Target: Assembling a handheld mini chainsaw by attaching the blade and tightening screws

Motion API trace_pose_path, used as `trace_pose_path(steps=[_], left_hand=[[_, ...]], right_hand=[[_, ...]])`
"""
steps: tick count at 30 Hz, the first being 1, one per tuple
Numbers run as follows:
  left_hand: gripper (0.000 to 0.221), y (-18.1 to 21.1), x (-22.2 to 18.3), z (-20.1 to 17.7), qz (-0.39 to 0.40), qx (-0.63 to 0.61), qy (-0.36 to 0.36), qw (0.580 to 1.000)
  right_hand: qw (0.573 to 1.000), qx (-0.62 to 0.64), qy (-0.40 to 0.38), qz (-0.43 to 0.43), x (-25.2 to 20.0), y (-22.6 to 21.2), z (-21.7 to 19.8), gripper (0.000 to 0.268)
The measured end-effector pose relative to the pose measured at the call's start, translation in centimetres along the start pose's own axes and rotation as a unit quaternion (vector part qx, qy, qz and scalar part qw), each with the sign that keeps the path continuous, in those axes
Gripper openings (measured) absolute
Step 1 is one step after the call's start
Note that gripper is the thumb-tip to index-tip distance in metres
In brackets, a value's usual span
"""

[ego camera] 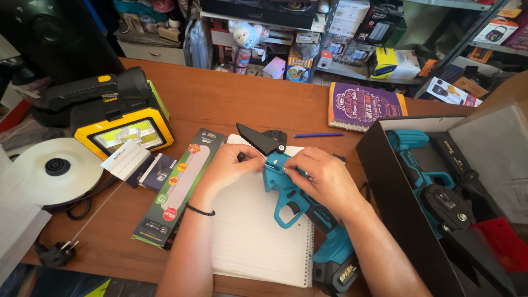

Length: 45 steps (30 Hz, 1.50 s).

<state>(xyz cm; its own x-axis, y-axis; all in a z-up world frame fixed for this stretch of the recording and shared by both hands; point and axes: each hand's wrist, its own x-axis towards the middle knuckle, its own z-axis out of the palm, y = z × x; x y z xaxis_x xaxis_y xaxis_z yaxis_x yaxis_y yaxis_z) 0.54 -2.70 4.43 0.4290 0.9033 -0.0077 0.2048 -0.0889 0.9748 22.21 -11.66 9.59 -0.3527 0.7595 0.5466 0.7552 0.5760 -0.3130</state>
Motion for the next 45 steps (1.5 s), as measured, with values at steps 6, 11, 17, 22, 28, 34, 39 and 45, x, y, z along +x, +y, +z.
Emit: trace_pose_path(steps=[6,11,17,22,28,34,39,45], left_hand=[[0.012,-1.3,0.6,0.0,0.017,-0.031,0.009,0.999],[0.012,-1.5,0.7,0.0,0.009,-0.034,0.027,0.999],[0.011,-1.1,0.5,0.1,0.016,-0.024,0.043,0.999],[0.014,-0.7,0.4,0.0,0.005,-0.030,0.044,0.999],[0.017,-1.2,0.4,0.0,0.001,-0.038,0.036,0.999],[0.016,-1.5,0.8,0.1,-0.042,-0.125,0.012,0.991],[0.016,-2.2,1.0,0.3,-0.062,-0.175,0.006,0.983],[0.019,-2.2,0.9,-0.1,-0.068,-0.188,-0.007,0.980]], right_hand=[[1.000,0.006,-0.004,0.000,-0.1,0.3,0.1,0.004],[1.000,0.010,-0.006,-0.001,-0.2,0.5,0.3,0.003],[1.000,0.013,-0.006,0.001,-0.2,0.4,0.3,0.002],[1.000,0.013,-0.006,0.004,-0.1,0.3,0.2,0.002],[1.000,0.009,-0.003,0.001,-0.2,0.4,0.2,0.002],[1.000,0.013,-0.005,0.005,-0.1,0.2,0.1,0.001],[1.000,0.005,0.002,0.007,-0.3,-0.1,0.4,0.003],[1.000,0.015,0.012,0.011,0.0,0.0,1.2,0.002]])
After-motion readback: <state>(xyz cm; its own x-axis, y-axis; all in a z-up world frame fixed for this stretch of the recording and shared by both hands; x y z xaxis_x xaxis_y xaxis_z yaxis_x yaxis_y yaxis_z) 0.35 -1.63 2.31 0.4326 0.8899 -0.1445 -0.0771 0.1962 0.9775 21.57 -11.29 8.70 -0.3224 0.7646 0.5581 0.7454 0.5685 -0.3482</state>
